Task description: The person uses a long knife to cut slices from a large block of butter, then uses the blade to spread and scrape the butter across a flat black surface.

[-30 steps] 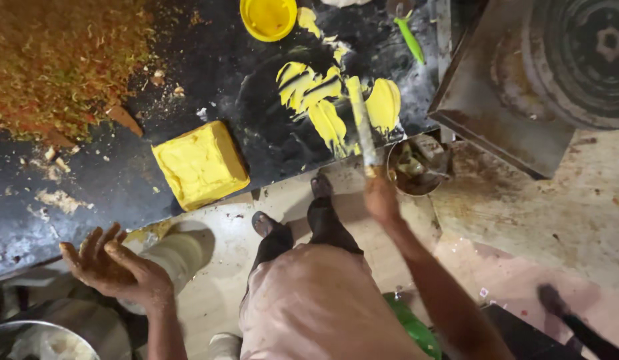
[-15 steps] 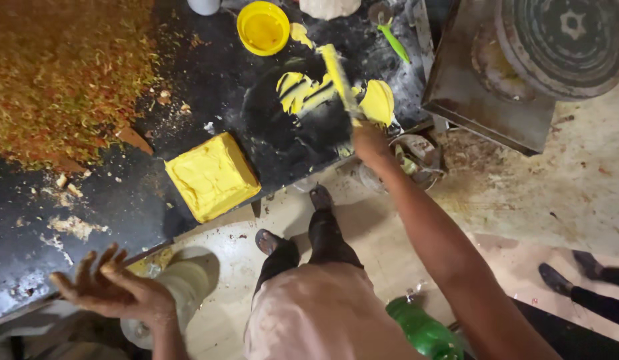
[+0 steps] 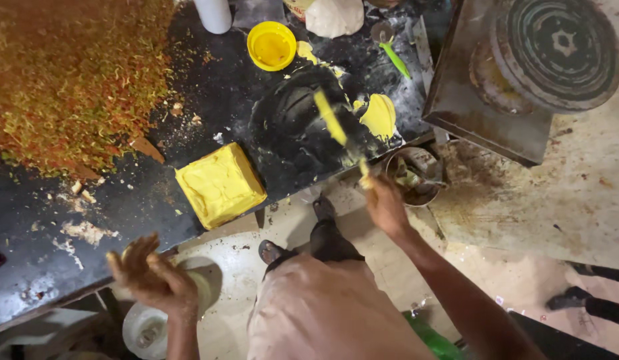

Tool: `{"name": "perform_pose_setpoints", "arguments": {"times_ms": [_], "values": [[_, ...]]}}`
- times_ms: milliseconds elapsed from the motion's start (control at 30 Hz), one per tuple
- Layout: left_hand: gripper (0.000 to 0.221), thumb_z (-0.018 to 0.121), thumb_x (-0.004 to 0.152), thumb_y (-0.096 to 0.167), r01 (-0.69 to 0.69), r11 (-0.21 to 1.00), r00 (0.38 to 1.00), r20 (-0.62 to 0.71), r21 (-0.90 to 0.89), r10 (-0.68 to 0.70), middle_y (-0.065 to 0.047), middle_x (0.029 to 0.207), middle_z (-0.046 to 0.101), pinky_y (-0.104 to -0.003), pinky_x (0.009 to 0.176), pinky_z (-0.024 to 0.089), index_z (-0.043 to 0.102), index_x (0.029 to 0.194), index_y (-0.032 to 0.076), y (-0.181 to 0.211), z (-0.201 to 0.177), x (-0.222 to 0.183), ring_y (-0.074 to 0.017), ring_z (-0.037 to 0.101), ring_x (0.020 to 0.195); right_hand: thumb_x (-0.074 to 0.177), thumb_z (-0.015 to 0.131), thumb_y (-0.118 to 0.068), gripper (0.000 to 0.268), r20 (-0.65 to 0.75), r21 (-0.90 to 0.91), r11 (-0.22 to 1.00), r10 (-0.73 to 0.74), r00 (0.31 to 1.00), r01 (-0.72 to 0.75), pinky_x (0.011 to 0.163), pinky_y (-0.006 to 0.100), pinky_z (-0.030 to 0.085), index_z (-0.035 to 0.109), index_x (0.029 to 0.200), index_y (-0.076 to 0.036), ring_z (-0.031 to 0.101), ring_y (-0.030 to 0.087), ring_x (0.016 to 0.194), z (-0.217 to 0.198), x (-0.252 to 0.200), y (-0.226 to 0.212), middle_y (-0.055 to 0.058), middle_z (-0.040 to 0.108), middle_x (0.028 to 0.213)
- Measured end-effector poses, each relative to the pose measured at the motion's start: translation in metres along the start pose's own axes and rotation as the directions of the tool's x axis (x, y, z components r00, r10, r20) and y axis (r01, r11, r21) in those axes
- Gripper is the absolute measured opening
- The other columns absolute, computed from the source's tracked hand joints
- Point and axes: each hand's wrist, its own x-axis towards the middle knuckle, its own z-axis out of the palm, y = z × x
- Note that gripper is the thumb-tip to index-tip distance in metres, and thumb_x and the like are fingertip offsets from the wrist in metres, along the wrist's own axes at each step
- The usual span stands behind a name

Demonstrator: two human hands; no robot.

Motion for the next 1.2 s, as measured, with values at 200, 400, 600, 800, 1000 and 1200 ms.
{"name": "perform_pose_setpoints", "arguments": {"times_ms": [200,400,600,800,1000,1200], "values": [[0.02,0.057,0.105,0.006,0.184,0.979,0.901,0.382,0.089,-0.204,-0.02,0.119,0.064,-0.036,0.101,0.051,0.057,0.124,0.002,0.047,0.069,-0.012,-0.0297,0.064,0.113,0.089,0.065,-0.007,0.05,-0.029,-0.615,0.775,-0.206,0.978,0.145,0.07,0.045,0.056,0.06,0.138,-0.006,0.068,0.036,0.086,-0.011,0.002,0.013,0.021,0.064,0.108],[0.041,0.061,0.099,0.02,0.588,0.662,0.222,0.694,0.465,-0.685,-0.013,0.112,0.074,-0.038,0.084,0.054,0.062,0.139,0.008,0.07,0.175,-0.029,-0.0251,0.067,0.096,0.096,0.062,-0.007,0.04,0.119,0.302,0.945,0.092,0.989,-0.124,0.073,0.041,0.053,0.06,0.135,-0.004,0.067,0.021,0.079,-0.009,-0.019,-0.026,0.012,0.072,0.1],[0.051,0.054,0.105,0.02,0.877,0.456,0.38,0.803,-0.155,-0.459,-0.015,0.127,0.064,-0.03,0.104,0.045,0.034,0.149,0.004,0.083,0.233,-0.039,-0.0151,0.058,0.118,0.096,0.058,-0.006,0.029,0.208,0.923,0.329,0.018,0.978,-0.203,0.095,0.03,0.054,0.062,0.124,0.002,0.07,0.015,0.107,-0.013,0.059,-0.063,0.008,0.073,0.116],[0.032,0.046,0.111,0.023,0.715,0.54,0.168,0.64,0.444,-0.75,-0.031,0.097,0.062,-0.048,0.077,0.049,0.056,0.128,-0.002,0.09,0.235,-0.033,-0.0412,0.058,0.087,0.096,0.068,0.001,0.019,0.318,0.824,0.484,0.031,0.948,-0.293,0.095,0.032,0.051,0.071,0.114,0.007,0.067,0.018,0.105,-0.04,0.105,-0.051,0.012,0.072,0.112],[0.03,0.049,0.108,0.019,0.402,0.874,0.554,0.686,0.275,-0.471,-0.028,0.109,0.064,-0.045,0.084,0.05,0.051,0.129,-0.002,0.096,0.219,-0.055,-0.0444,0.062,0.099,0.092,0.068,0.001,0.017,0.209,0.905,0.38,-0.005,0.978,-0.192,0.098,0.031,0.055,0.073,0.107,0.005,0.071,0.018,0.104,-0.06,0.144,-0.025,0.011,0.074,0.108],[0.034,0.049,0.102,0.017,0.495,0.671,0.31,0.609,0.552,-0.73,-0.021,0.104,0.068,-0.044,0.086,0.047,0.052,0.134,0.006,0.093,0.184,-0.087,-0.0351,0.064,0.097,0.098,0.067,0.002,0.008,0.014,0.925,0.38,0.003,1.0,-0.014,0.081,0.026,0.05,0.07,0.103,-0.003,0.062,0.012,0.089,-0.117,0.195,-0.043,0.005,0.071,0.102]]}}
